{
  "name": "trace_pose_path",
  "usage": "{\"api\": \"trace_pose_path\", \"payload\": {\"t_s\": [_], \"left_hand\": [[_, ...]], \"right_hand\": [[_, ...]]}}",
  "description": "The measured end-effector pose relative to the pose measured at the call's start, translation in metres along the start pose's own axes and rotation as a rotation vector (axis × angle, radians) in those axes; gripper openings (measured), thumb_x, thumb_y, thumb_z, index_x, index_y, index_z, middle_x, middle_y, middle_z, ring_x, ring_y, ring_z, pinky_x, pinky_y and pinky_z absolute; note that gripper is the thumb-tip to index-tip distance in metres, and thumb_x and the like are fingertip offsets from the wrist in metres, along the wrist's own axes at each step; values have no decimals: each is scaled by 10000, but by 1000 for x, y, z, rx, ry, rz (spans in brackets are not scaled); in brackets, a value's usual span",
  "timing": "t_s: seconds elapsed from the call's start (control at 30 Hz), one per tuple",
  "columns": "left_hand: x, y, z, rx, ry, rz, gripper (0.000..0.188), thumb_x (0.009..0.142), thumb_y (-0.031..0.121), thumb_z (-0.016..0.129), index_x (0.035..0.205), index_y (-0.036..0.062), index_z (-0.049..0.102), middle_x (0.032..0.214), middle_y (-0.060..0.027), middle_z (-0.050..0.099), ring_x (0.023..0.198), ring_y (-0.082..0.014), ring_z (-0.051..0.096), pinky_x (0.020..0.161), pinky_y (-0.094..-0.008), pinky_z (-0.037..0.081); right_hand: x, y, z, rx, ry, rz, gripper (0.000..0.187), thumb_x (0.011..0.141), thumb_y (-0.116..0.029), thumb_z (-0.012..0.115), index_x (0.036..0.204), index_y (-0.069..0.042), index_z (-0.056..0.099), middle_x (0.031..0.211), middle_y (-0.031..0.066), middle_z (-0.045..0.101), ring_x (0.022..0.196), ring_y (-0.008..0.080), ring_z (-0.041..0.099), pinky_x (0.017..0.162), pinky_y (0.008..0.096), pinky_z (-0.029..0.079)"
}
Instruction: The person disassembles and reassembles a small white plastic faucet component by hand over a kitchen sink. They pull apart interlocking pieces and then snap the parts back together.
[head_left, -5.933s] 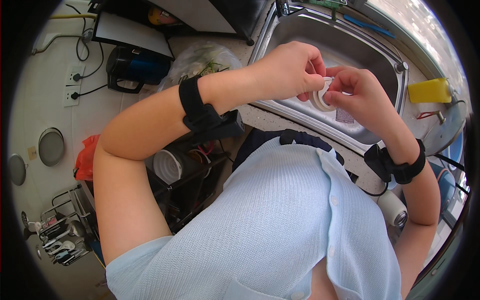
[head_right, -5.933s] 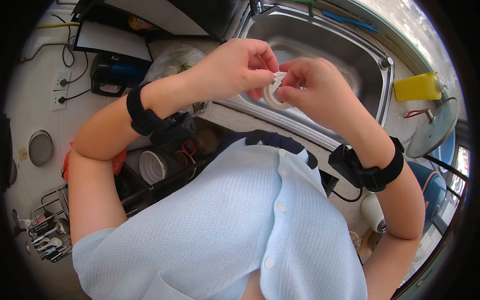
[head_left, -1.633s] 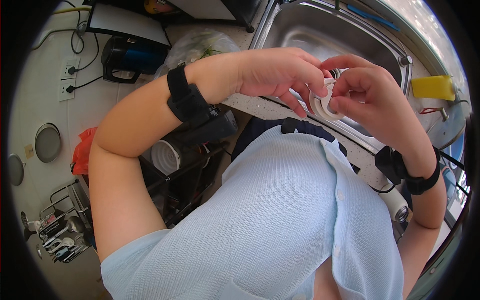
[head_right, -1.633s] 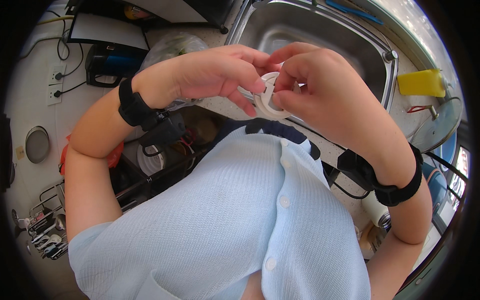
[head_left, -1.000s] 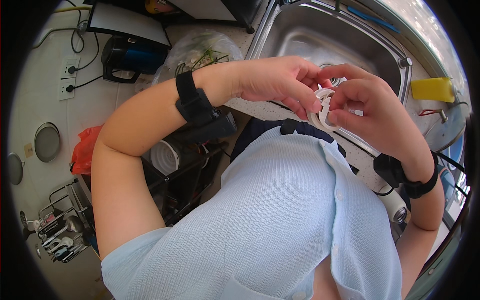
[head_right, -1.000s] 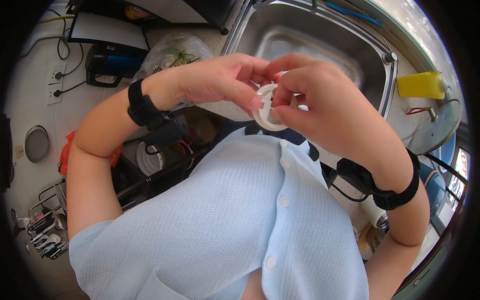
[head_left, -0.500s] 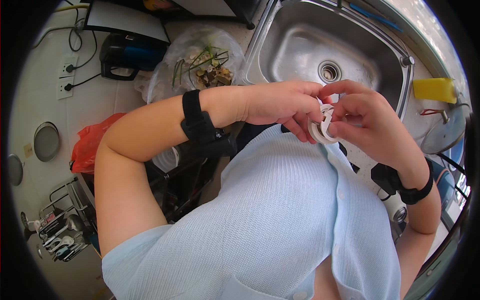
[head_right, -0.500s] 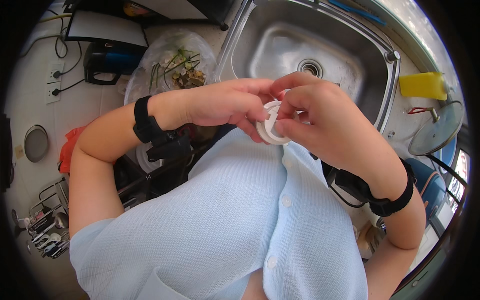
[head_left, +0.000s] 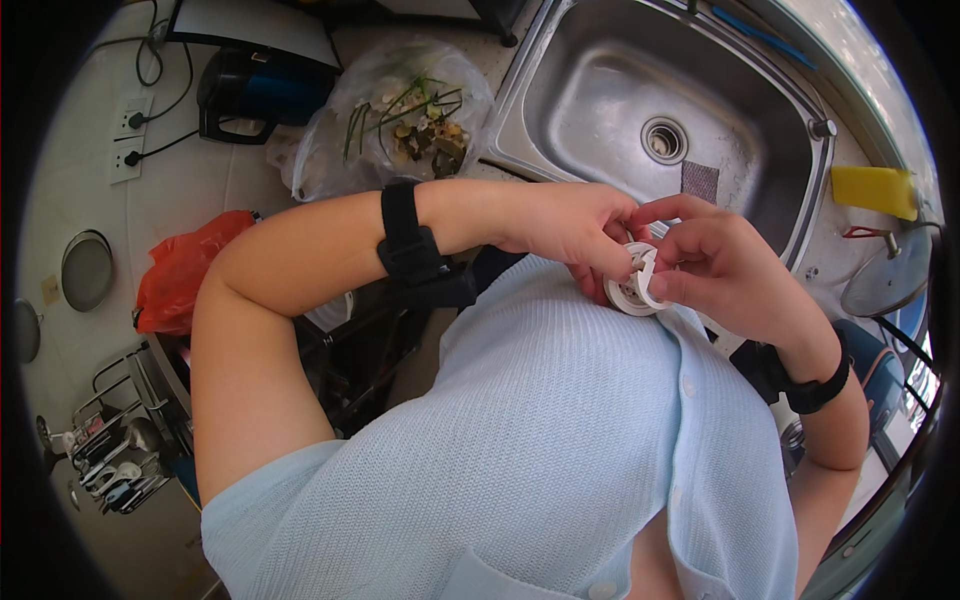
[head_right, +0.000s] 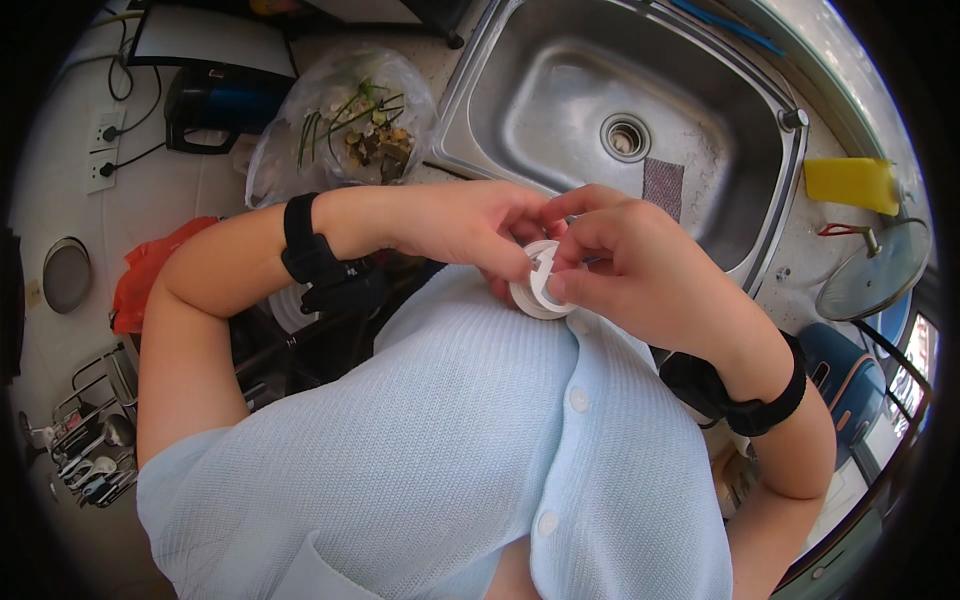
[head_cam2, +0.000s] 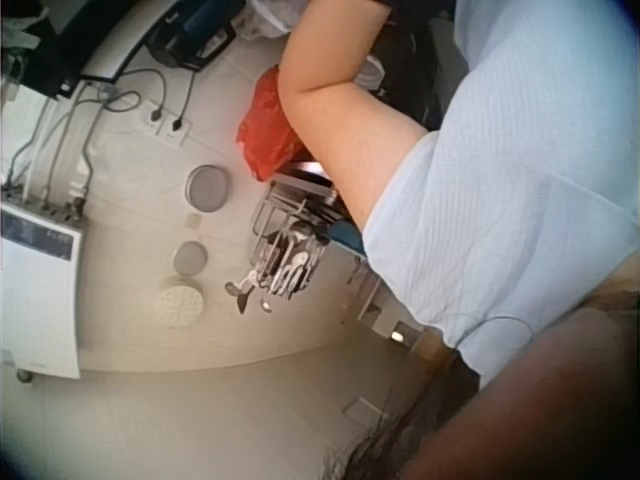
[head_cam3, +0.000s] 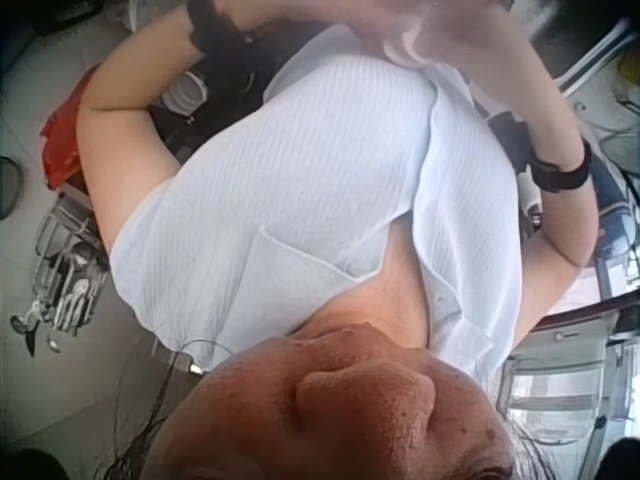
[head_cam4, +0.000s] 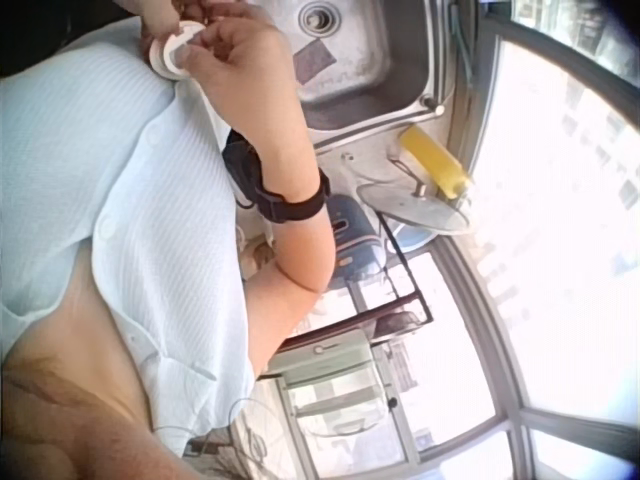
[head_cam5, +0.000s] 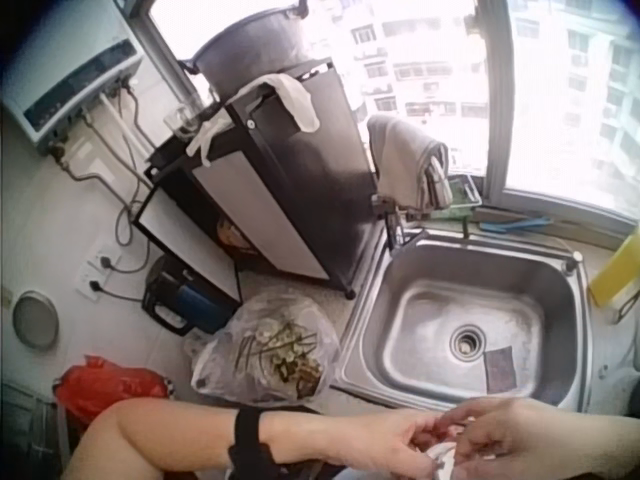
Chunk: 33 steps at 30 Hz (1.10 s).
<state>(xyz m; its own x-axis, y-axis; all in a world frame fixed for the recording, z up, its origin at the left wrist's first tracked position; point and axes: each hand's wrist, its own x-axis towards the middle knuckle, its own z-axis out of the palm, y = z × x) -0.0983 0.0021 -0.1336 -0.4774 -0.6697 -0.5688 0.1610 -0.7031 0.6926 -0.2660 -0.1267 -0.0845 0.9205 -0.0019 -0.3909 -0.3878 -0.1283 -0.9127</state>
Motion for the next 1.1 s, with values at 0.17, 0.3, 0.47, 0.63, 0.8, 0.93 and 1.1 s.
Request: {"api": "trace_pose_path", "payload": {"t_s": [0.17, 0.3, 0.47, 0.63, 0.8, 0.93, 1.1], "left_hand": [[3, -5, 5, 10, 13, -22, 408, 794, 87, 576, 1178, -24, 490, 1056, -86, 592, 892, -140, 613, 720, -259, 535], [2, -2, 8, -1, 45, -53, 366, 802, 89, 556, 1146, -28, 511, 1023, -96, 600, 815, -143, 626, 696, -256, 540], [0, 1, 10, 16, 54, -107, 357, 829, 108, 543, 1158, -29, 515, 1016, -106, 613, 776, -148, 638, 681, -251, 545], [-2, 1, 12, 23, 16, -109, 366, 852, 89, 508, 1202, -19, 507, 1057, -116, 611, 809, -156, 647, 720, -257, 556], [-4, 3, 14, 29, 10, -130, 364, 852, 69, 480, 1206, -9, 505, 1088, -115, 599, 867, -153, 637, 769, -257, 548], [-5, 4, 13, 38, -20, -139, 379, 842, 55, 461, 1214, -5, 499, 1097, -106, 596, 912, -149, 623, 812, -260, 531], [-7, 7, 11, 27, -29, -152, 378, 840, 55, 468, 1210, -11, 509, 1097, -102, 599, 916, -147, 620, 821, -259, 523]], "right_hand": [[1, 8, 6, -68, 7, -12, 112, 735, -52, 676, 792, 40, 649, 1084, 162, 570, 836, 242, 620, 737, 305, 485], [2, 12, 8, -103, 6, -28, 120, 731, -65, 675, 782, 41, 648, 1061, 164, 576, 812, 248, 619, 720, 303, 483], [4, 9, 8, -110, -4, 1, 118, 741, -71, 667, 780, 40, 653, 1029, 139, 580, 791, 237, 614, 709, 298, 480], [3, 9, 12, -102, -5, 4, 115, 743, -67, 665, 784, 40, 655, 1008, 123, 577, 778, 226, 608, 707, 296, 478], [4, 13, 13, -107, -14, -24, 109, 736, -64, 672, 776, 35, 654, 971, 112, 570, 752, 220, 598, 694, 296, 475], [3, 15, 15, -131, -10, -31, 101, 735, -62, 671, 768, 32, 653, 958, 110, 568, 744, 217, 594, 687, 295, 473], [2, 11, 13, -127, -21, 41, 97, 730, -55, 673, 767, 34, 659, 963, 108, 572, 753, 216, 596, 687, 293, 473]]}}
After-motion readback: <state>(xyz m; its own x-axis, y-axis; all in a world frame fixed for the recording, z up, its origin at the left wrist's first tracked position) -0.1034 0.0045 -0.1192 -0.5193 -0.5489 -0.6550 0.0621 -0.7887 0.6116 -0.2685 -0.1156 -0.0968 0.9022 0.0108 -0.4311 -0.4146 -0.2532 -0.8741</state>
